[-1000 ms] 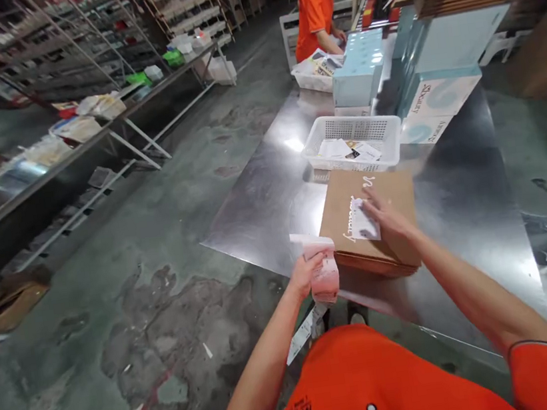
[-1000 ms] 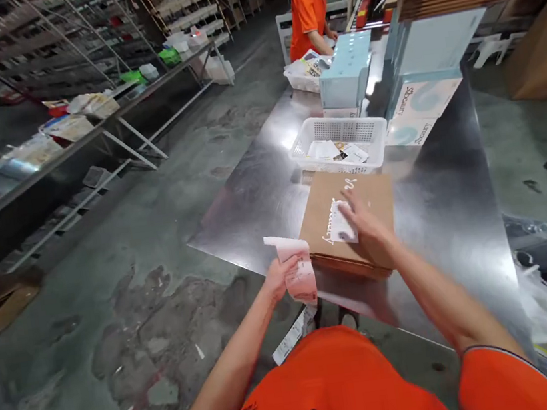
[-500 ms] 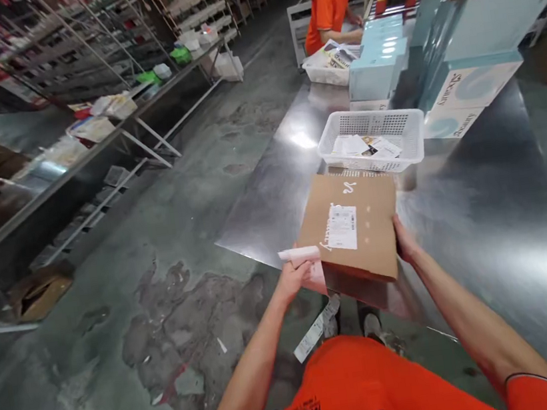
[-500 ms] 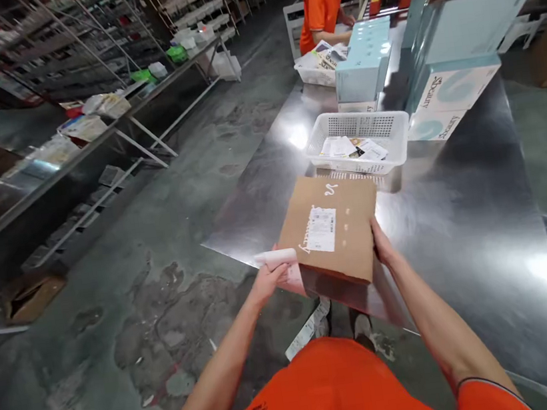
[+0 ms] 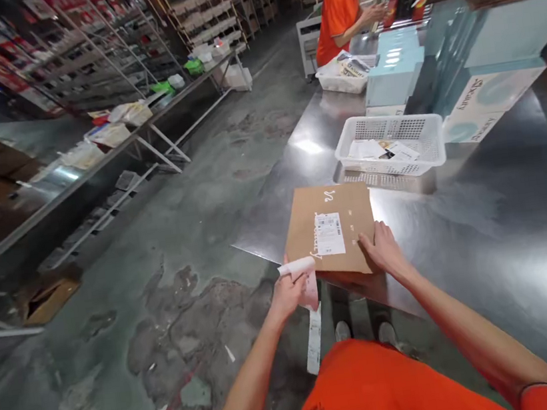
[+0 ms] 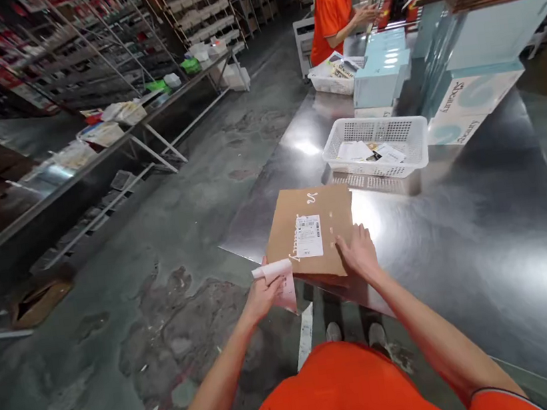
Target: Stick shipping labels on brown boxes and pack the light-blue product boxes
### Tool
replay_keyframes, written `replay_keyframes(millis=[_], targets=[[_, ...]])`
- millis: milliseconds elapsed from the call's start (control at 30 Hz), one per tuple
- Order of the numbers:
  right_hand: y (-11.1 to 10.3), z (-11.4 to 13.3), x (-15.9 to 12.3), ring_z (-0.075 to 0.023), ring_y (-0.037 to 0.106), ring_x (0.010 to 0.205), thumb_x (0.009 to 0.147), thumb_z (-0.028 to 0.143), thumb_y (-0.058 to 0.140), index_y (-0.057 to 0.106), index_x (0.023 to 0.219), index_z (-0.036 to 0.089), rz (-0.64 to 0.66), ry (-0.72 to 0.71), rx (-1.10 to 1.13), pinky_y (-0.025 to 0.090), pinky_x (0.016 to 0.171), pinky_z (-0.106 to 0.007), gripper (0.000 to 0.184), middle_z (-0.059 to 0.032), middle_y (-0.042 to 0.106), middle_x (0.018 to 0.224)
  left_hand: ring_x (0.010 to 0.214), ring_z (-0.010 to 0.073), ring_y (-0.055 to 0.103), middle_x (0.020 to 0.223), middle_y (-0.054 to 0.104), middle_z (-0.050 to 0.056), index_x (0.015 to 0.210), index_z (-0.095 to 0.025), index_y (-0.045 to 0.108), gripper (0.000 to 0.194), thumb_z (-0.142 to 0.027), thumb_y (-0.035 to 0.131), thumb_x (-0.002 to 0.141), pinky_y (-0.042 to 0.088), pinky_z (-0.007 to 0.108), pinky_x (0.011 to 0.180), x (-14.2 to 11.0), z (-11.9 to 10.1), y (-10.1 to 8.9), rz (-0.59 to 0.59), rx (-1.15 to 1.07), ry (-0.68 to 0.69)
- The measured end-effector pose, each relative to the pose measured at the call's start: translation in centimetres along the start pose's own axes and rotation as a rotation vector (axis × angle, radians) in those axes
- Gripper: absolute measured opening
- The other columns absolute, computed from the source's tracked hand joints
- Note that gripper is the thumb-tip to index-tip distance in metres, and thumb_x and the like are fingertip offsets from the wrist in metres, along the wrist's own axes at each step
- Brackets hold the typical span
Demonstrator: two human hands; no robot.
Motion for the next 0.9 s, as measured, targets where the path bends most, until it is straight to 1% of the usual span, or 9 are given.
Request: replay_keyframes(millis=[100,167,300,400,500,567,667,800,900], targets=[[-3.8,-0.2,-1.7,-0.0358,0.062,0.112,0.074,0.055,0.06,0.045,0.137,0.018,-0.015,0.01,0.091,0.049,0.098,-0.055,0.074,-0.0161,0.065,0.123,0.098,0.0257,0.069,0.1,0.076,0.009,0.115,-0.013,0.069,0.056,-0.037,0.083,0.066,0.052,0.033,0.09,-1.2,-2.0,1.8,0.047,-0.253,-0.038],[-8.5,-3.1,-2.7,-0.0358,0.066,0.103,0.068,0.058,0.065,0.042,0.141,0.022,-0.104,0.077,0.233,0.053,0.092,-0.055,0.085,-0.0148,0.067,0.118,0.091,0.0261,0.071,0.093,0.076,0.011,0.099,-0.011,0.071,0.048,-0.045,0.082,0.068,0.055,0.035,0.085,-1.4,-3.5,2.8,0.061,-0.464,-0.101],[-18.3,-12.4,-3.3,-0.0394,0.064,0.107,0.066,0.067,0.064,0.05,0.135,0.041,-0.286,0.196,0.227,0.05,0.08,-0.061,0.074,-0.0194,0.063,0.125,0.092,0.0259,0.073,0.093,0.077,0.013,0.095,-0.01,0.069,0.038,-0.045,0.074,0.08,0.056,0.039,0.09,-1.0,-5.7,3.3,-0.031,-0.69,-0.201],[-20.4,-13.8,-3.3,-0.0479,0.057,0.115,0.051,0.081,0.065,0.062,0.116,0.043,-0.282,0.124,-0.045,0.04,0.084,-0.073,0.075,-0.0223,0.064,0.112,0.09,0.0257,0.073,0.089,0.077,0.012,0.092,-0.01,0.069,0.029,-0.038,0.071,0.085,0.055,0.042,0.093,-1.3,-6.9,4.2,-0.016,-0.69,-0.226],[-16.1,-5.5,-5.4,-0.0477,0.048,0.127,0.062,0.086,0.053,0.062,0.121,0.029,-0.204,-0.234,-0.21,0.039,0.096,-0.073,0.082,-0.0278,0.052,0.135,0.085,0.0244,0.074,0.085,0.076,0.011,0.092,-0.009,0.069,0.022,-0.031,0.066,0.089,0.055,0.043,0.093,-2.2,-8.1,6.0,0.068,-0.679,-0.229],[-10.3,1.1,-7.4,-0.0359,0.062,0.112,0.078,0.072,0.056,0.049,0.138,0.032,0.048,-0.36,-0.032,0.052,0.091,-0.059,0.073,-0.0163,0.052,0.141,0.087,0.0232,0.073,0.087,0.076,0.011,0.095,-0.009,0.068,0.021,-0.029,0.063,0.091,0.055,0.042,0.095,-2.4,-9.0,6.9,0.103,-0.703,-0.251],[-1.5,9.9,-12.2,-0.027,0.063,0.113,0.086,0.052,0.062,0.043,0.144,0.03,0.524,-0.588,0.13,0.055,0.094,-0.045,0.064,-0.0093,0.055,0.14,0.093,0.0228,0.072,0.09,0.075,0.011,0.095,-0.01,0.066,0.027,-0.036,0.062,0.092,0.054,0.039,0.096,-2.4,-9.8,6.4,0.065,-0.754,-0.297],[2.9,11.9,-13.6,-0.0231,0.065,0.104,0.09,0.046,0.056,0.053,0.132,0.024,0.605,-0.485,0.347,0.055,0.088,-0.039,0.047,-0.0089,0.065,0.122,0.092,0.0258,0.069,0.088,0.074,0.009,0.094,-0.014,0.067,0.057,-0.069,0.056,0.084,0.054,0.038,0.086,-4.5,-10.3,3.8,0.073,-0.71,-0.151],[4.4,10.8,-12.0,-0.0219,0.065,0.091,0.087,0.051,0.058,0.057,0.124,0.022,0.576,-0.349,0.459,0.056,0.079,-0.036,0.048,-0.0076,0.068,0.106,0.087,0.0249,0.066,0.087,0.073,0.007,0.095,-0.014,0.07,0.057,-0.065,0.075,0.069,0.051,0.034,0.081,-8.2,-9.3,3.2,0.117,-0.443,0.027]])
Point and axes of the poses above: each hand's wrist, its own x-axis towards the middle knuckle, its own y-axis out of the palm, z = x × y, the point moved 9 cm from there along x, towards the middle knuckle
